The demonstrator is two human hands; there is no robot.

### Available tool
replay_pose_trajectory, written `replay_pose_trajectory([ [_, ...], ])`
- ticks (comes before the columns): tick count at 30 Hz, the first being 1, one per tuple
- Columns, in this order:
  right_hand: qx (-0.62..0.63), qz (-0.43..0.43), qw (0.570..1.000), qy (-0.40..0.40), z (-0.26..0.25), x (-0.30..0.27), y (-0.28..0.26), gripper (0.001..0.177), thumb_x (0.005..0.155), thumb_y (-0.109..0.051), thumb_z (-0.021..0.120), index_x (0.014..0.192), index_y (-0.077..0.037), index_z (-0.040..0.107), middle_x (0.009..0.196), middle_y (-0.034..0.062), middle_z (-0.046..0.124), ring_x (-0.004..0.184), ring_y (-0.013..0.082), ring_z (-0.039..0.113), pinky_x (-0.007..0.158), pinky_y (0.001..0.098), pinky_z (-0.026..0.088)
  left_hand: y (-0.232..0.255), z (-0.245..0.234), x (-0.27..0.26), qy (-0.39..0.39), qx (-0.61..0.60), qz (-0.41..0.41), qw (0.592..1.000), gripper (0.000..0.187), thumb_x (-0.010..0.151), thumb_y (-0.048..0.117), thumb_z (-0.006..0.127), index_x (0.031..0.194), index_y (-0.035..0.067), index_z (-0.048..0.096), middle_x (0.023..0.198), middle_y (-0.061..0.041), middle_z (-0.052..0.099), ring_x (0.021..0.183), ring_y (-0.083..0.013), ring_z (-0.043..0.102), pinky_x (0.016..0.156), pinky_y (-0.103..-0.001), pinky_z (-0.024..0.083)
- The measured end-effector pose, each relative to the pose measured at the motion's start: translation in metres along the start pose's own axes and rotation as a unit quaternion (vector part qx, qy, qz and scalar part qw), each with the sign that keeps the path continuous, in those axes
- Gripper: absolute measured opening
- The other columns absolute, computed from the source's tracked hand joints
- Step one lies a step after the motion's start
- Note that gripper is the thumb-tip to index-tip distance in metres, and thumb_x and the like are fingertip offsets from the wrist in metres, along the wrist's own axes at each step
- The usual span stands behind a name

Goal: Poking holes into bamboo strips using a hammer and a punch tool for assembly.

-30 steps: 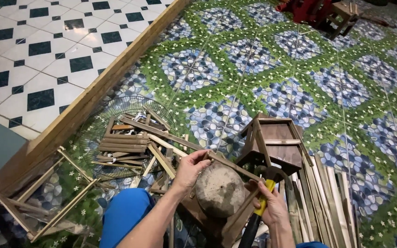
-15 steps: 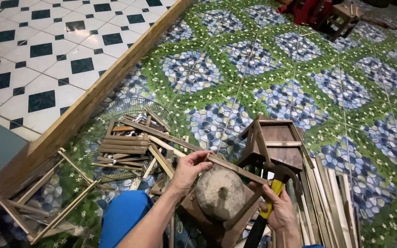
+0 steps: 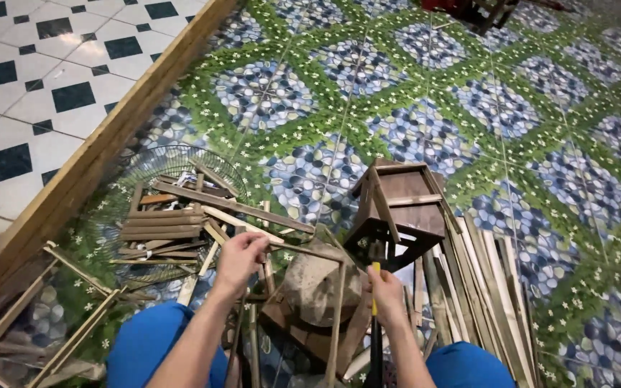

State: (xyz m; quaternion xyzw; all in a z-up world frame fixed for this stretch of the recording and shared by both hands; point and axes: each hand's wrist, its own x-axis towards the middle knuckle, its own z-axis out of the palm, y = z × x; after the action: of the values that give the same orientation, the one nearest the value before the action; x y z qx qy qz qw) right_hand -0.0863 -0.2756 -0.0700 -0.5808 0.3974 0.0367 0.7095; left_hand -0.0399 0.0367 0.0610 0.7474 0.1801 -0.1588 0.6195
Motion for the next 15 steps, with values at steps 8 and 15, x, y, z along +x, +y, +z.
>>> replay_pose_trajectory([
  [8,-0.322,-0.282,0.902,0.061,0.014,0.092,0.132,0.034,0.104,-0.030,0.038,0.092,-0.007,0.059,0.092,0.0150,0.059,0.085,0.0320,0.052,0.077,0.0452,0.038,-0.021,-0.017,0.009,-0.024,-0.238,-0.003,0.971,0.016,0.100,0.003,0.064,0.105,-0.010,0.072,0.083,-0.014,0.065,0.059,-0.0139,0.051,0.044,-0.022,0.035],
  [15,-0.583,-0.250,0.772,0.042,0.008,0.052,0.044,0.046,0.080,-0.059,0.080,0.080,-0.014,0.069,0.080,0.0098,0.072,0.080,0.0309,0.073,0.063,0.0484,0.052,-0.017,-0.003,0.014,-0.027,-0.231,-0.008,0.973,0.022,0.098,0.008,0.067,0.114,-0.006,0.072,0.083,-0.010,0.064,0.064,-0.0136,0.055,0.046,-0.021,0.039],
])
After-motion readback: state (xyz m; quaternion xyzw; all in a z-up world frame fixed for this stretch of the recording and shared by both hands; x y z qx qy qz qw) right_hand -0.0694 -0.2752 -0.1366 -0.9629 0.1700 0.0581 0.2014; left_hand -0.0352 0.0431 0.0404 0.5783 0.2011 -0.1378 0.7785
